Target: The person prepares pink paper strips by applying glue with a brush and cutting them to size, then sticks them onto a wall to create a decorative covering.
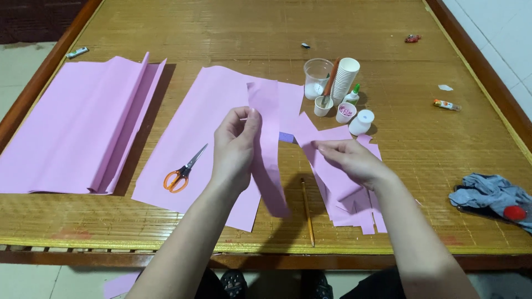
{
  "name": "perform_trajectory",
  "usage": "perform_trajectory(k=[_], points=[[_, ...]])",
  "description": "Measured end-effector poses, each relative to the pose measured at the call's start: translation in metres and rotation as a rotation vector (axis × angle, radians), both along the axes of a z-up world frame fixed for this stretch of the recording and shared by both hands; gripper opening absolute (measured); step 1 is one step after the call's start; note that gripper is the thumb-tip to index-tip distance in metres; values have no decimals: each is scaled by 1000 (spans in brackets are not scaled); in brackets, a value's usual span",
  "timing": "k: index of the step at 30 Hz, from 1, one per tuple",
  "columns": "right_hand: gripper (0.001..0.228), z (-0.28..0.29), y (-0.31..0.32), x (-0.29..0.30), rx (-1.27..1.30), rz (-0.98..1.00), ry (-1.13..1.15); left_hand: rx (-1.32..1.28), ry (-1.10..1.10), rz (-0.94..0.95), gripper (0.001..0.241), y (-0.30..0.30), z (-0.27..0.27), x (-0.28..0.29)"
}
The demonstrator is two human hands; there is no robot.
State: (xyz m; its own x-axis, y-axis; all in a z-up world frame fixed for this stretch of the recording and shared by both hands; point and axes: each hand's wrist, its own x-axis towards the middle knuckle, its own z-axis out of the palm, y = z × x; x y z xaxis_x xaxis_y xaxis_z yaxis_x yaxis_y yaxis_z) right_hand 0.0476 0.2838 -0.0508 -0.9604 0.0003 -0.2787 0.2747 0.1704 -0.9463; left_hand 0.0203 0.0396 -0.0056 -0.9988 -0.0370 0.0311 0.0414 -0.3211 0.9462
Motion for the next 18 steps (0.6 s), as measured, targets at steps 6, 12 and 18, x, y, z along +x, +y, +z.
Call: perform_trajectory(k=[6, 12, 18], points=[[44, -11, -16, 3, -54, 145, -145, 144, -172, -70, 17, 8, 13, 11], [90, -14, -1, -1, 634, 222, 96, 209, -236, -60, 13, 15, 8, 16], [38, 7, -70, 0, -370, -74, 229, 197, -291, -35, 15, 25, 0, 24]])
